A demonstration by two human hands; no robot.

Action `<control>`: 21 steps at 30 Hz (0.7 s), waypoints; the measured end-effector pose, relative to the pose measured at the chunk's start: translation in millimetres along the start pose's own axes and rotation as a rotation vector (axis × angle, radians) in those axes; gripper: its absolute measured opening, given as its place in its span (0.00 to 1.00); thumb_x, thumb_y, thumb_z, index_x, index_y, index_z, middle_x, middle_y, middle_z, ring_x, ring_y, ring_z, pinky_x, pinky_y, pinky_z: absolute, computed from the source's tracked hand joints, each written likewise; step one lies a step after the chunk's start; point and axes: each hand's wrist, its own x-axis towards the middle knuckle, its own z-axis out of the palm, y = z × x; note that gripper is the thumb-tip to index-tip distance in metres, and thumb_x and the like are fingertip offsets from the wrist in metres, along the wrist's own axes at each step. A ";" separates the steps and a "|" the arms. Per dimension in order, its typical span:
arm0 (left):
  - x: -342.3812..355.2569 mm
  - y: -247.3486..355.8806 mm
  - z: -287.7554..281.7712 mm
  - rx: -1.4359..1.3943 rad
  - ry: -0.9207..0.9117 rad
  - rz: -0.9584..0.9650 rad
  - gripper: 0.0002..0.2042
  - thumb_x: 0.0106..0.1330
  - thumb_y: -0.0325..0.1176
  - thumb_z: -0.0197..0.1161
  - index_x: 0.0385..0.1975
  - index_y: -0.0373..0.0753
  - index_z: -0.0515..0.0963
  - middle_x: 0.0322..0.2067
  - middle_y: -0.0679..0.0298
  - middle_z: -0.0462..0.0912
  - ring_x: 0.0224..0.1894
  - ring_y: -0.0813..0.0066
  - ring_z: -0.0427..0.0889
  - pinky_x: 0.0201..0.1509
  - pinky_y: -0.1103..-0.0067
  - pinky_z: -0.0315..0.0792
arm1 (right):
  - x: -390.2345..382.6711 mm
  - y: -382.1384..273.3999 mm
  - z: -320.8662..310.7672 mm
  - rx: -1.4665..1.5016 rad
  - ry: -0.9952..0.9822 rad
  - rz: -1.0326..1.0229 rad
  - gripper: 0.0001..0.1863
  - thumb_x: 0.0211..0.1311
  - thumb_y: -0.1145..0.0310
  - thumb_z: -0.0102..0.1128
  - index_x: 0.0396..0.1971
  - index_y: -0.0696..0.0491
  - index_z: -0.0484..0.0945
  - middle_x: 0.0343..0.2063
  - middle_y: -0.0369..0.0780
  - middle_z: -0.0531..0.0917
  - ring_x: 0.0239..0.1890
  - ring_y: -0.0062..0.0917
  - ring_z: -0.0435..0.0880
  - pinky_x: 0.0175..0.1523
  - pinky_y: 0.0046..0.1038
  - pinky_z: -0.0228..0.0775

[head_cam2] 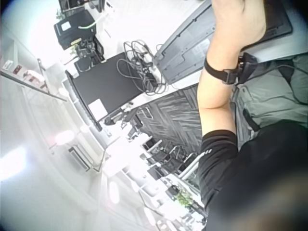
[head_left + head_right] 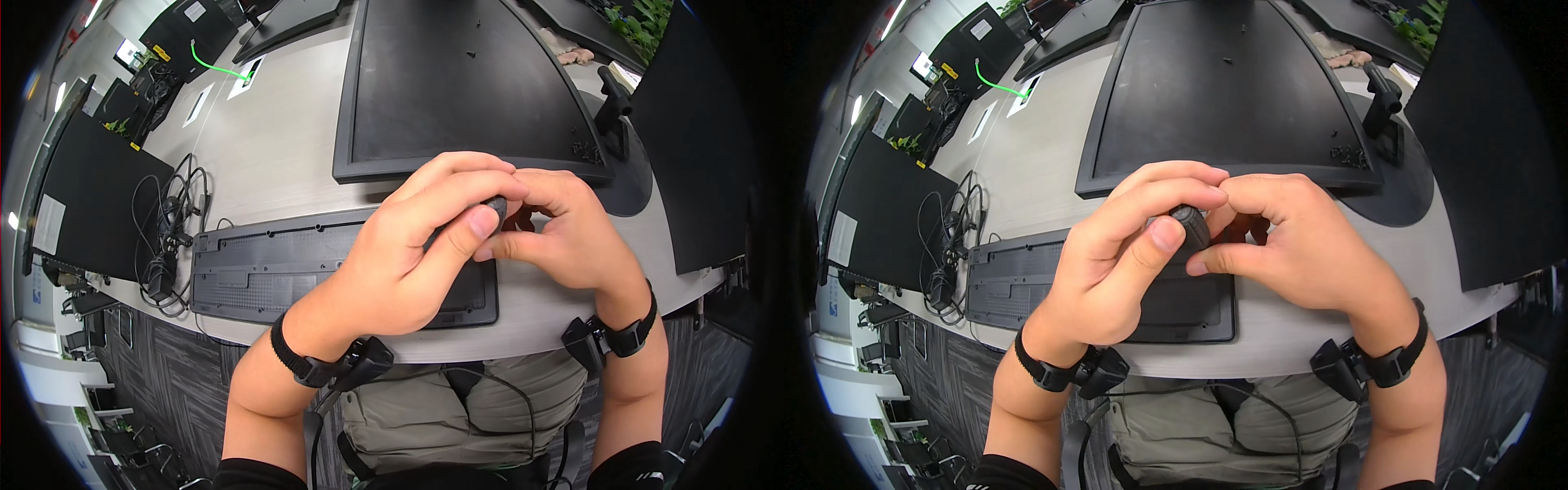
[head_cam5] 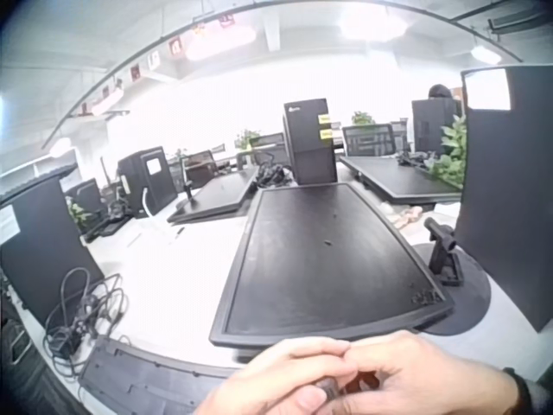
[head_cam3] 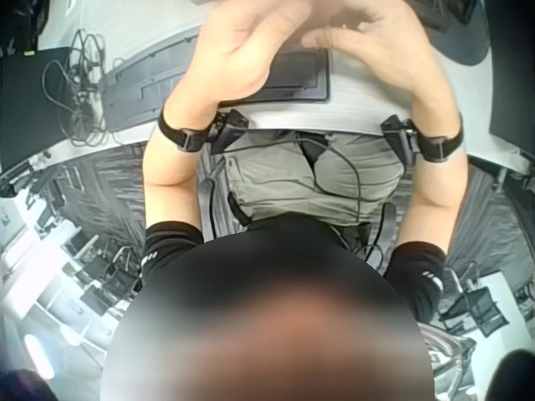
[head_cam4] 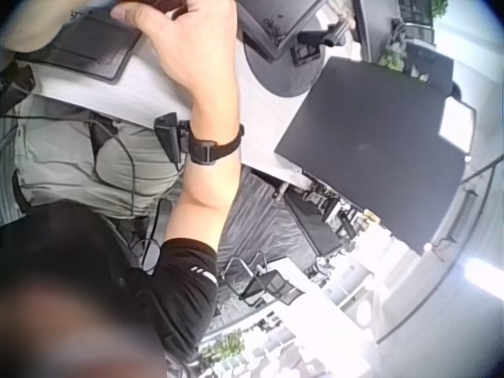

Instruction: Using a screwdriver to unscrew and open a computer keyboard for repair.

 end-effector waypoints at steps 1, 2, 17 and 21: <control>0.2 -0.9 -0.5 0.003 0.005 0.005 0.15 0.81 0.33 0.52 0.57 0.31 0.79 0.61 0.49 0.77 0.63 0.62 0.76 0.69 0.68 0.68 | 0.3 1.1 0.8 0.004 0.000 0.013 0.15 0.50 0.76 0.79 0.39 0.55 0.87 0.28 0.32 0.85 0.30 0.16 0.81 0.35 0.21 0.72; 0.2 -1.8 -1.0 0.001 0.003 0.017 0.15 0.81 0.33 0.52 0.57 0.31 0.79 0.61 0.49 0.76 0.63 0.62 0.76 0.69 0.68 0.68 | 0.3 2.2 1.6 0.001 -0.002 -0.001 0.14 0.51 0.77 0.78 0.39 0.55 0.87 0.28 0.33 0.85 0.30 0.16 0.81 0.35 0.21 0.73; 0.4 -7.8 0.1 -0.009 0.096 0.049 0.12 0.73 0.31 0.64 0.50 0.31 0.82 0.47 0.54 0.84 0.48 0.63 0.83 0.57 0.71 0.76 | -1.7 -6.1 -1.3 0.071 -0.017 0.045 0.10 0.55 0.71 0.78 0.29 0.58 0.83 0.24 0.34 0.82 0.27 0.16 0.76 0.35 0.22 0.70; -1.0 -1.7 0.0 -0.013 0.061 -0.054 0.13 0.73 0.29 0.64 0.53 0.30 0.82 0.51 0.53 0.82 0.53 0.66 0.81 0.59 0.72 0.73 | -1.1 -7.0 -2.9 -0.010 -0.036 0.074 0.09 0.56 0.71 0.77 0.32 0.57 0.85 0.25 0.34 0.84 0.27 0.17 0.77 0.36 0.23 0.70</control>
